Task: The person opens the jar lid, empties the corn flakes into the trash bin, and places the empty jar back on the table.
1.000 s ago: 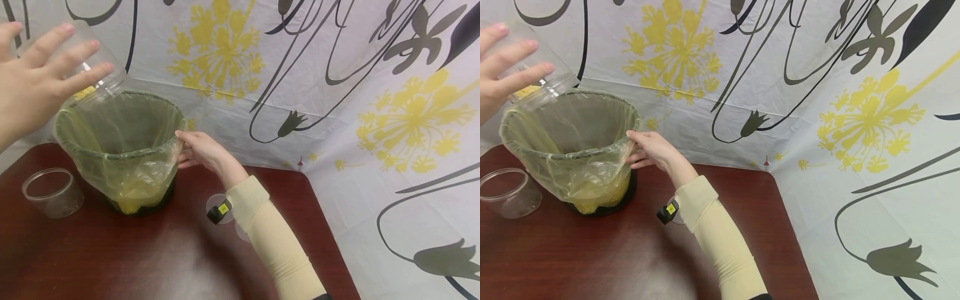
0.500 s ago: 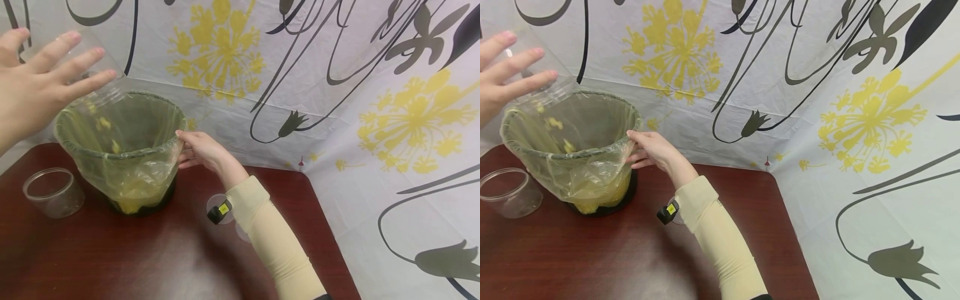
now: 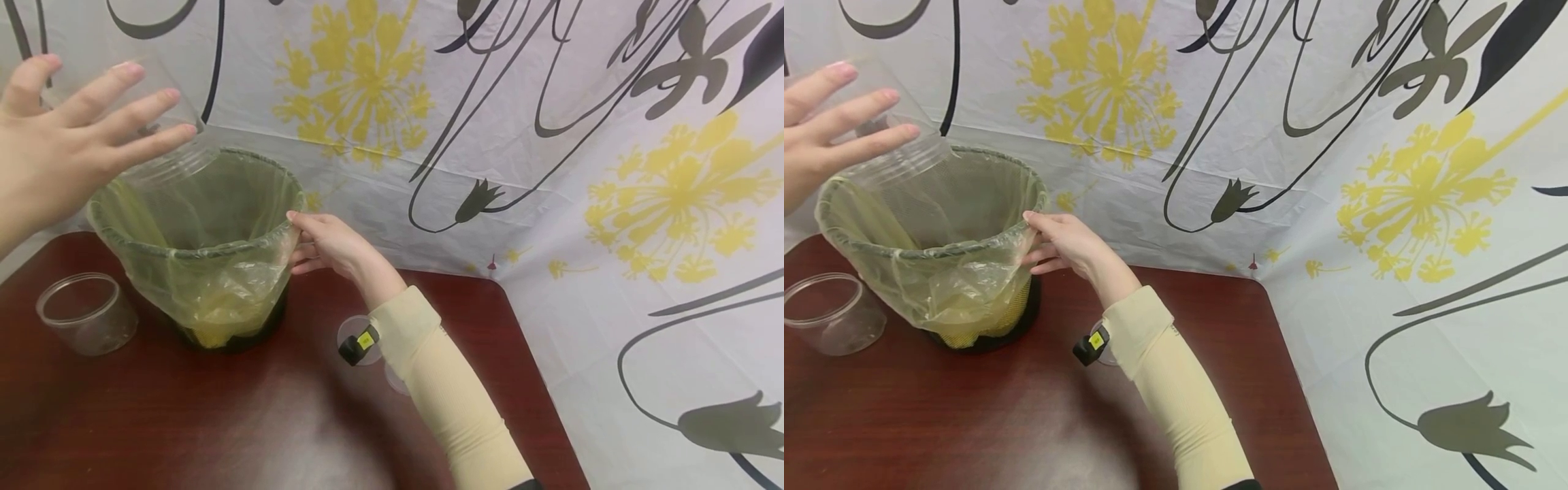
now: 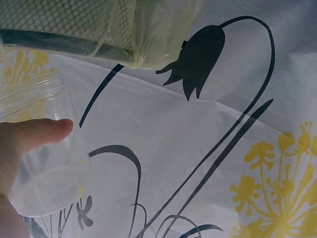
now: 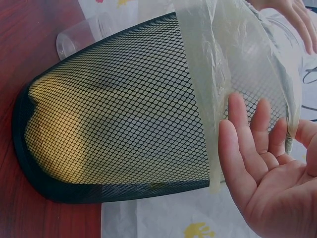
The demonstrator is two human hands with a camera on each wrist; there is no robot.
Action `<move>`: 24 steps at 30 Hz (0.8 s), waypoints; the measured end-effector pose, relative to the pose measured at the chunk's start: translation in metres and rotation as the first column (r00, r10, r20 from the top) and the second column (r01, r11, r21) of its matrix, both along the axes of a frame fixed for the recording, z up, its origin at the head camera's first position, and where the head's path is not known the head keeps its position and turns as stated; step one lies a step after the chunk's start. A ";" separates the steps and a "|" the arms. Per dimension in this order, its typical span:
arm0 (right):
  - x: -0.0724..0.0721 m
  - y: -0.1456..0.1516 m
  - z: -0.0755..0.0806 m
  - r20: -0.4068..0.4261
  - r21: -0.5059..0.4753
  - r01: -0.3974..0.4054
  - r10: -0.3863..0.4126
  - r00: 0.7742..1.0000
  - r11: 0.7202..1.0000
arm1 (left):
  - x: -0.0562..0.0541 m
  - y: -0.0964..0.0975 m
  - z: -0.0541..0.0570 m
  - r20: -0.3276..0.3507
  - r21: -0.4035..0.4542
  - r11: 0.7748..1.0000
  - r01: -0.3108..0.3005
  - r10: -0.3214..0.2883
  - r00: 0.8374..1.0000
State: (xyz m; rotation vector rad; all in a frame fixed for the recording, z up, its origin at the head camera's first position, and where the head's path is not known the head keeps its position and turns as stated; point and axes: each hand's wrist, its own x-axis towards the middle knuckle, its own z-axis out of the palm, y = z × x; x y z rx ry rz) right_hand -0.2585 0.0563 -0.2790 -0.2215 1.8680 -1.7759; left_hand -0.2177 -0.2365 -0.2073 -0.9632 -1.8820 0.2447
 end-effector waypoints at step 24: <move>0.003 0.000 0.002 0.010 0.001 0.011 -0.011 1.000 1.000 | 0.002 0.001 -0.007 -0.069 -0.030 0.999 0.029 -0.031 0.997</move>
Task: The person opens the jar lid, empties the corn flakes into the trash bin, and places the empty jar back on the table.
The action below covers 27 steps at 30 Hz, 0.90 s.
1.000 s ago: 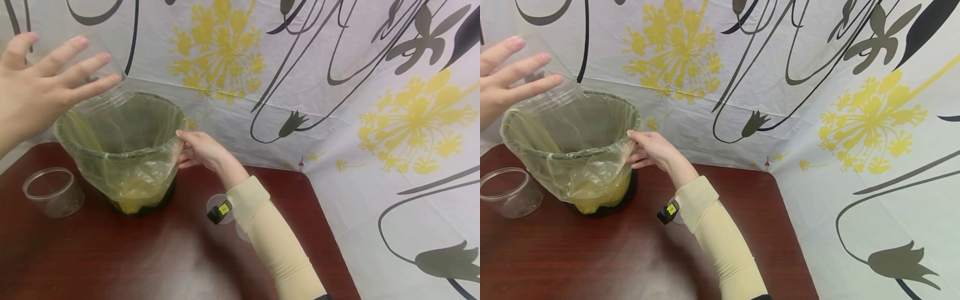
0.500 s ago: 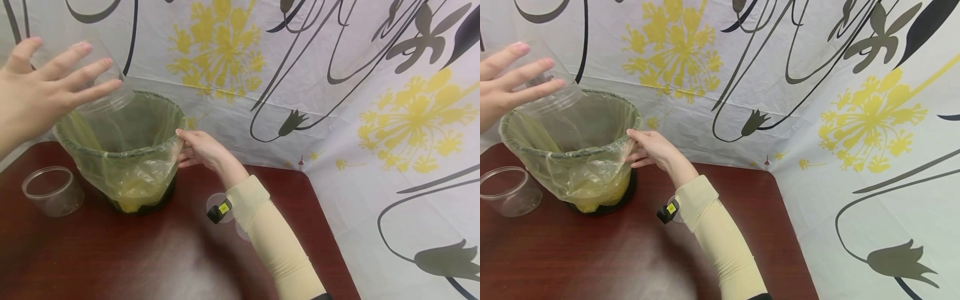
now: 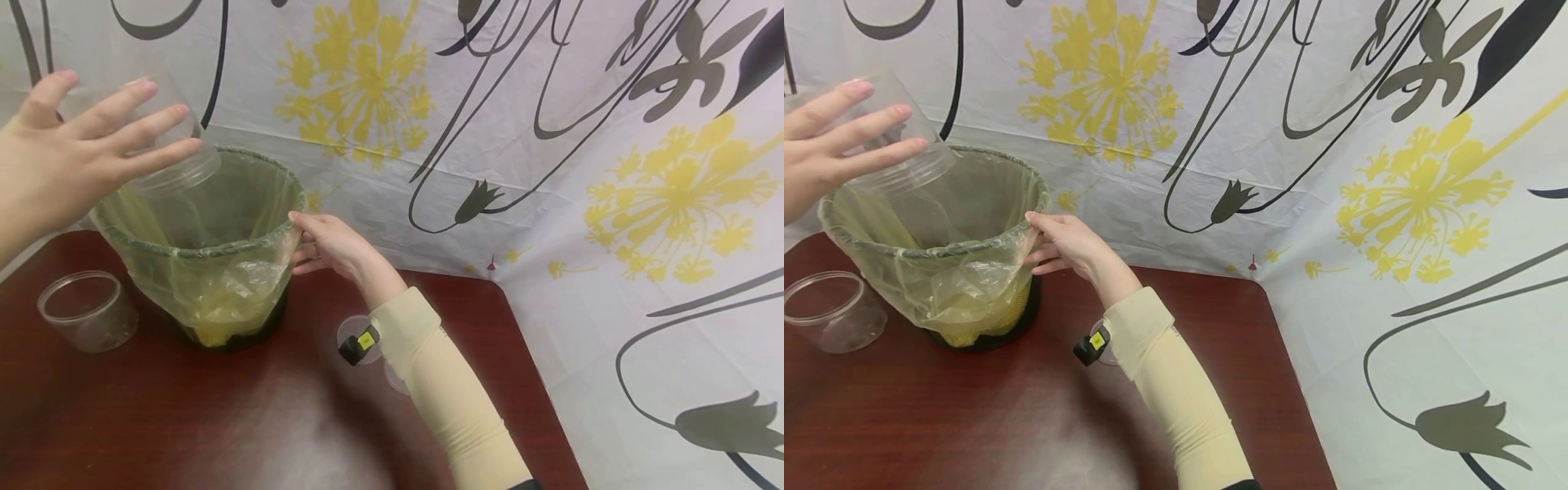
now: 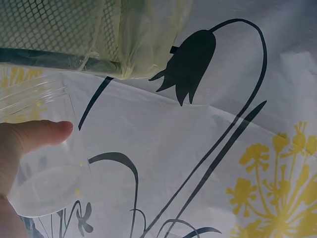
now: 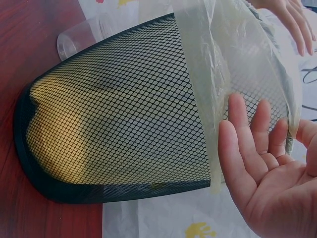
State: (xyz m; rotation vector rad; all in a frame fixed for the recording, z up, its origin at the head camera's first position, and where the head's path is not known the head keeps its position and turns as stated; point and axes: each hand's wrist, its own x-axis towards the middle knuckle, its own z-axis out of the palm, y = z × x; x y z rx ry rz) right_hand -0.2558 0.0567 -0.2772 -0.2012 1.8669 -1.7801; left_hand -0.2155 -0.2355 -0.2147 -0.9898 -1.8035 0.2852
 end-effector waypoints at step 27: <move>0.000 0.000 -0.001 -0.011 -0.002 -0.012 0.012 1.000 1.000 | -0.003 0.003 -0.006 0.011 0.117 0.993 0.033 -0.034 0.999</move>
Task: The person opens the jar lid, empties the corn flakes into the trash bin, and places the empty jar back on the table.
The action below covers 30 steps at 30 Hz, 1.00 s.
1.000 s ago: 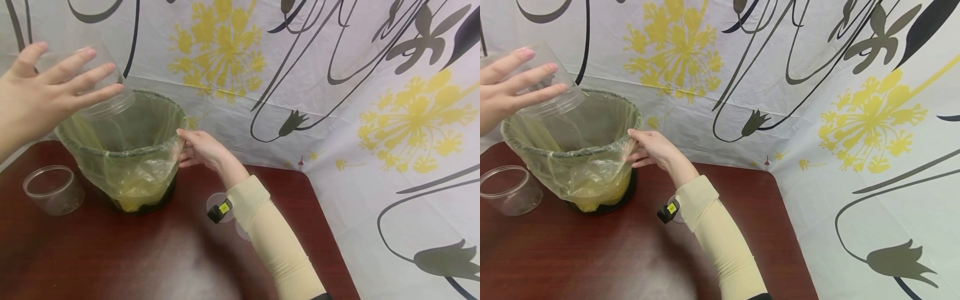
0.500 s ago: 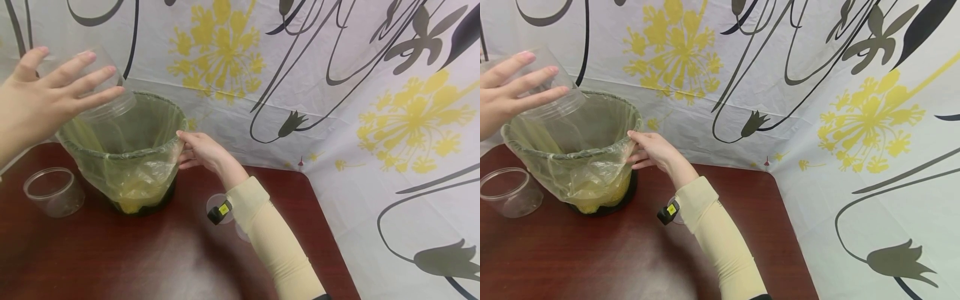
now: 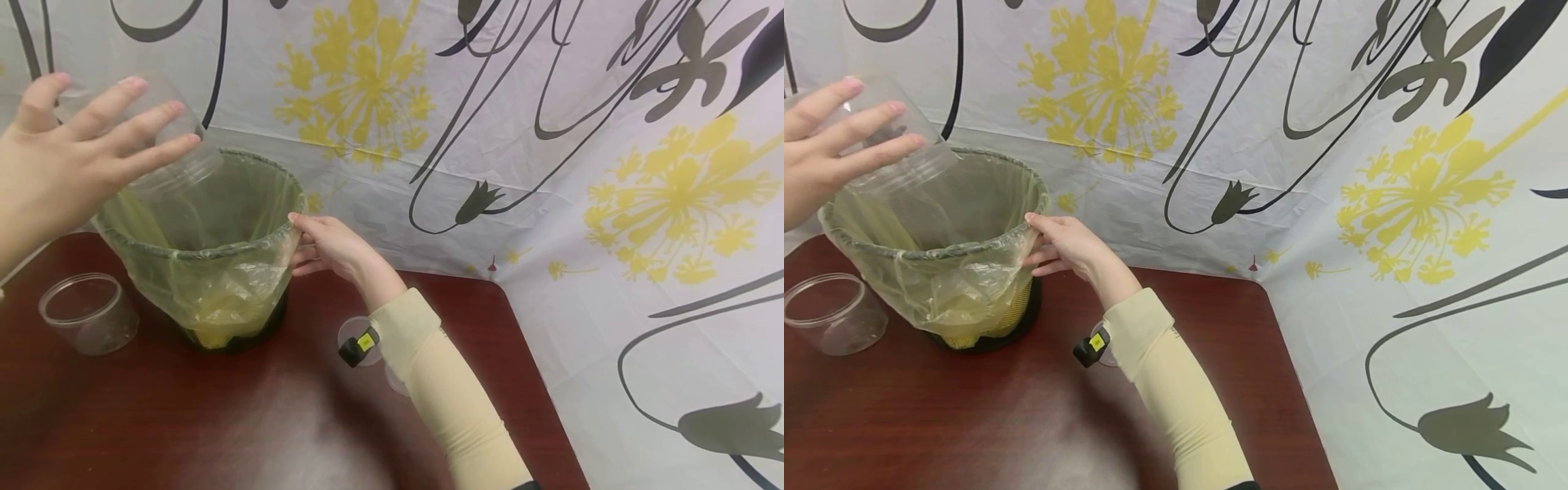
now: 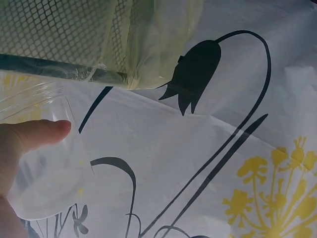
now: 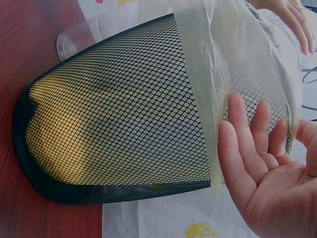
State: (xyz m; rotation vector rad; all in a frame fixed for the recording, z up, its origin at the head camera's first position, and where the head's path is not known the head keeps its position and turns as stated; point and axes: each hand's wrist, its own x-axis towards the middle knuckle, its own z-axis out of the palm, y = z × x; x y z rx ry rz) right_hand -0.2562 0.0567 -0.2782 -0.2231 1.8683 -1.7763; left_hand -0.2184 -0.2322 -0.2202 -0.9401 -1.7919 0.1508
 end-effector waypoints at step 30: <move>-0.002 -0.002 -0.002 -0.003 0.005 0.018 -0.018 1.000 1.000 | 0.002 -0.018 -0.012 0.221 0.284 0.958 -0.038 -0.027 0.975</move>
